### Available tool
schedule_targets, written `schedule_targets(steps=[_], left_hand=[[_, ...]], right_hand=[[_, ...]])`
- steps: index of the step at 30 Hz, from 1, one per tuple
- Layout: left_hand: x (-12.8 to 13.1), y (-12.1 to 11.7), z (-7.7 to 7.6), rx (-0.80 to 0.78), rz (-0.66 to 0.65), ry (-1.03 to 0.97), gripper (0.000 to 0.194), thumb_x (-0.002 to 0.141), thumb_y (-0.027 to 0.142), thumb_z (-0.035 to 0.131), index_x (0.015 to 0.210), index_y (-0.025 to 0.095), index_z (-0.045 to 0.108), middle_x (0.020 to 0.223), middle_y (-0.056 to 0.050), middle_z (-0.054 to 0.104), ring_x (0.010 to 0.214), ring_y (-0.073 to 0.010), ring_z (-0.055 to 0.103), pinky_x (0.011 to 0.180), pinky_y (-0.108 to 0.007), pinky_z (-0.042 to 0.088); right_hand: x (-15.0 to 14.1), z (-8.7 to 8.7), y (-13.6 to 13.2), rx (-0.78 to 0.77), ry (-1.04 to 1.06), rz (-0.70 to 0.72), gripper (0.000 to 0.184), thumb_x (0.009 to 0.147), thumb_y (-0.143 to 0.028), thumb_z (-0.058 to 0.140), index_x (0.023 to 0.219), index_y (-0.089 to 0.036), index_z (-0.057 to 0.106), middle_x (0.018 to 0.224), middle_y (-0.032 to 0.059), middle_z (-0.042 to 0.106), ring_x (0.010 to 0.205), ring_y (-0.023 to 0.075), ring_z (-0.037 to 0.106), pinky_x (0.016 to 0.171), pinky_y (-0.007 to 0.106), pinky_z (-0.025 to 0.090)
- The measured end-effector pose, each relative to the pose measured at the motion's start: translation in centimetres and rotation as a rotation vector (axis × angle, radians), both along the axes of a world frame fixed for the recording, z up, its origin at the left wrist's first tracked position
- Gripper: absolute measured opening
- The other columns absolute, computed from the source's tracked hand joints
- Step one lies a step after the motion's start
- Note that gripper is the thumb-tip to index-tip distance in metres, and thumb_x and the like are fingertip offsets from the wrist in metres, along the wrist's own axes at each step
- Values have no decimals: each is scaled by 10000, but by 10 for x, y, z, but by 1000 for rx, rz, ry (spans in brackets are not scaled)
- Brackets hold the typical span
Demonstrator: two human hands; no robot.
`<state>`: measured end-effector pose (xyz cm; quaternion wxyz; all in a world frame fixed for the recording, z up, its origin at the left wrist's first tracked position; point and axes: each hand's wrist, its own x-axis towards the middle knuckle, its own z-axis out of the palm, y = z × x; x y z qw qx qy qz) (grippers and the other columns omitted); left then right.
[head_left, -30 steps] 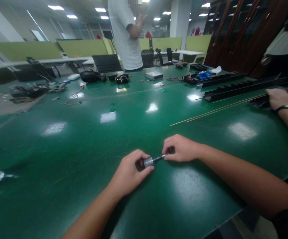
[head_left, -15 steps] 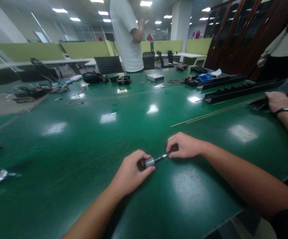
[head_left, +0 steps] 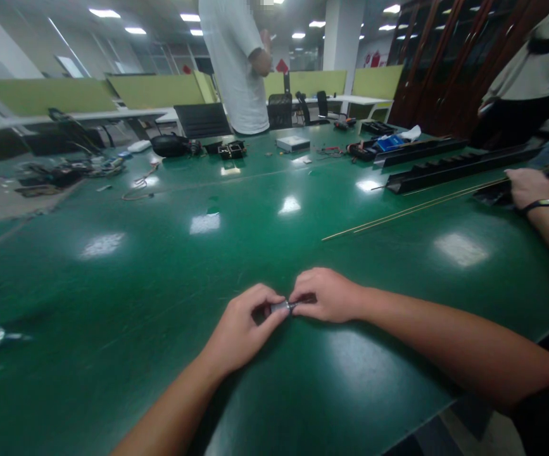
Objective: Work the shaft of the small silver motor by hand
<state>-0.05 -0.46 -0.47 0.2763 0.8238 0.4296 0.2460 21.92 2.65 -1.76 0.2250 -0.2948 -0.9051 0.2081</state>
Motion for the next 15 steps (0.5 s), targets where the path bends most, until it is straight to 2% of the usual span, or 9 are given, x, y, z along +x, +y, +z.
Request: schedule_targets(steps=[10, 15], left_hand=[[0, -1, -1, -22, 58, 60, 179, 812, 322, 696, 935, 195, 668, 865, -22, 659, 781, -181, 613, 709, -287, 469], [1, -2, 0, -7, 61, 76, 161, 811, 319, 689, 906, 193, 659, 856, -20, 655, 779, -182, 610, 704, -287, 464]], right_hand=[[3, 0, 0, 20, 4, 15, 145, 824, -277, 674, 896, -168, 737, 783, 32, 676, 727, 144, 584, 675, 253, 399], [4, 0, 0, 31, 6, 16, 149, 822, -276, 671, 898, -165, 735, 786, 36, 677, 733, 147, 587, 686, 257, 403]])
